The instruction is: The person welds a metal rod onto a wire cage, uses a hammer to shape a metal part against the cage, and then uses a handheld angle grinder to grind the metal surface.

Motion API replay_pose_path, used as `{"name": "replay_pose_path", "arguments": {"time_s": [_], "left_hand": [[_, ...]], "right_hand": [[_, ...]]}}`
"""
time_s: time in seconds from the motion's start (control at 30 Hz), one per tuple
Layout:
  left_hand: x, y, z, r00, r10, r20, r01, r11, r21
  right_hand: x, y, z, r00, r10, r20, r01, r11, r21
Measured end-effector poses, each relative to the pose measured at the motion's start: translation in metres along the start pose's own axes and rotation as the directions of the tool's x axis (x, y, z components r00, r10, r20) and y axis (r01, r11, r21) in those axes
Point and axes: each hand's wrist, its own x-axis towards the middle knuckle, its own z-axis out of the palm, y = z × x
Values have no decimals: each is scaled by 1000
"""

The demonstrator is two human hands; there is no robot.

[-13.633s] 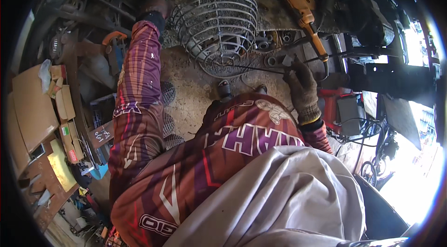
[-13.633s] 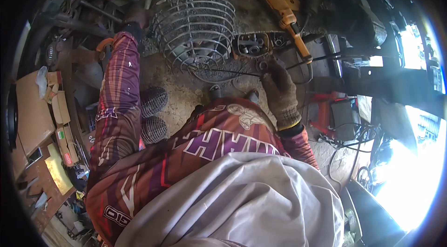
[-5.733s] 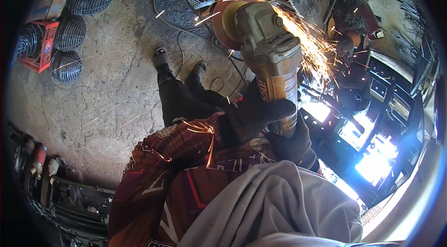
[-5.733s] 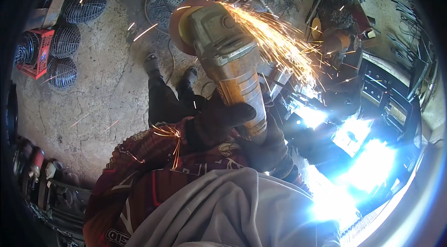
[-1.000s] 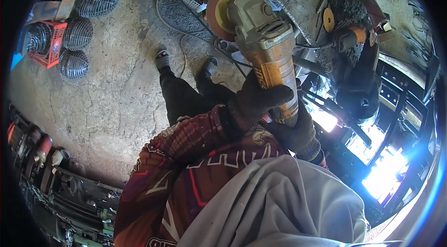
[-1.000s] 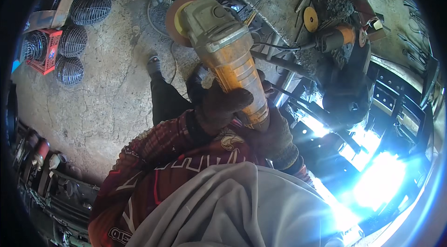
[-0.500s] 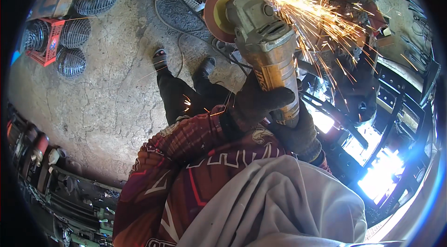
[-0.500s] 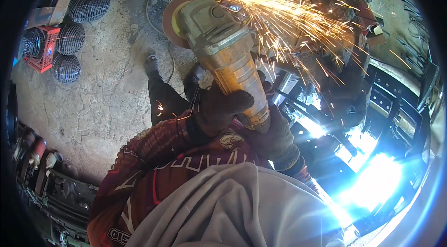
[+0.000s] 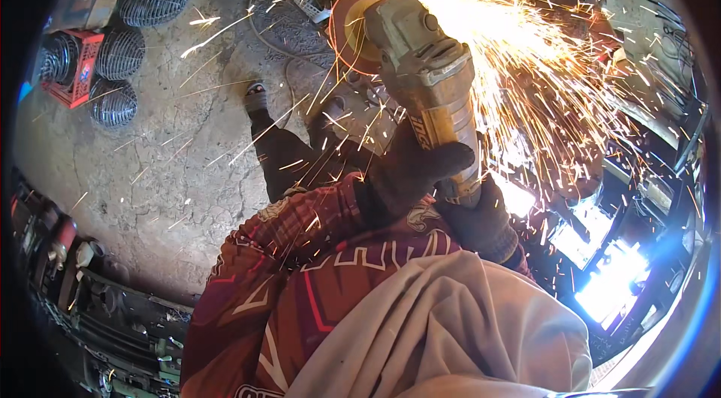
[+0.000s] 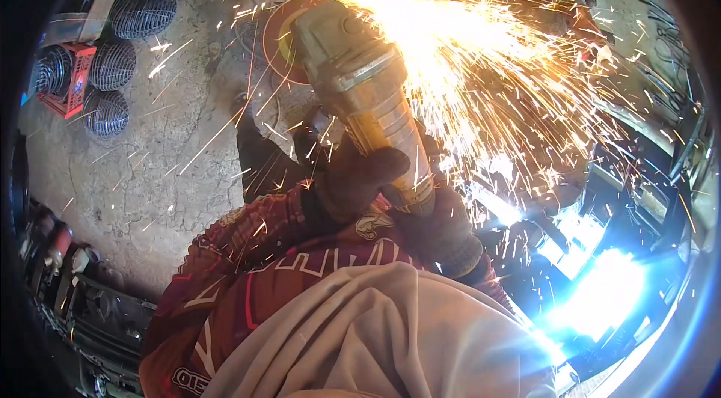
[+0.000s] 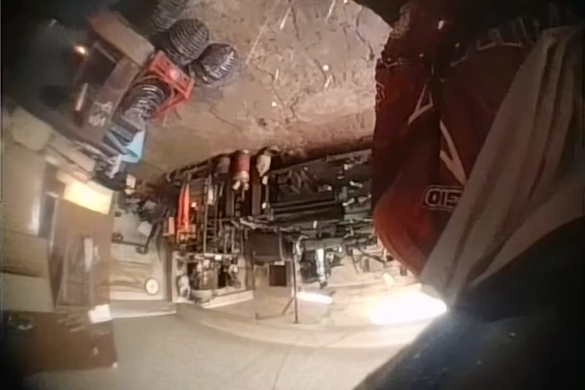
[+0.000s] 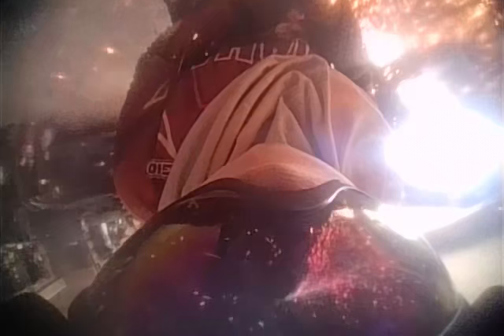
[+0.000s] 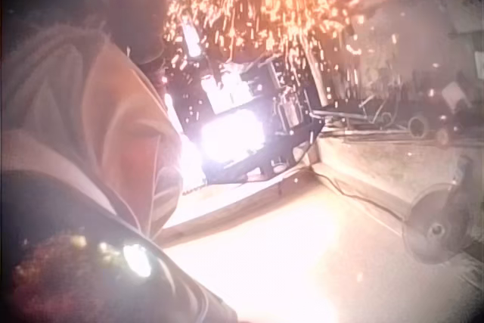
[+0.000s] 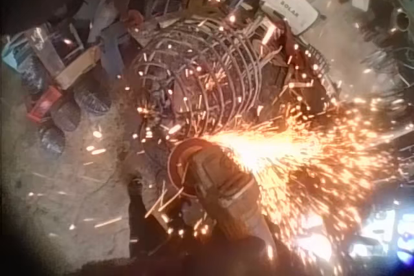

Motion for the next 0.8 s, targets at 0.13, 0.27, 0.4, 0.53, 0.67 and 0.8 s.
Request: {"name": "replay_pose_path", "arguments": {"time_s": [0.13, 0.27, 0.4, 0.53, 0.67, 0.8], "left_hand": [[-6, 14, 0, 989, -129, -65, 129, 992, -7], [-7, 9, 0, 984, -145, -103, 144, 989, -16], [0, 0, -5, 999, 4, -45, -7, 998, -65], [3, -1, -4, 997, -13, -72, 8, 997, -70], [-1, 1, 0, 977, -148, -151, 138, 988, -74], [13, 4, -5, 999, -36, 18, 38, 993, -111]], "right_hand": [[11, 47, 6, 991, -131, 29, 127, 985, 116], [-3, 24, 3, 917, -396, 59, 375, 800, -467], [3, -1, -4, 997, 49, 67, -50, 999, 9], [10, 4, -3, 991, -126, 46, 122, 990, 77], [5, -5, 12, 998, 43, 54, -67, 764, 642], [16, -9, -5, 996, 73, 45, -74, 997, 24]]}}
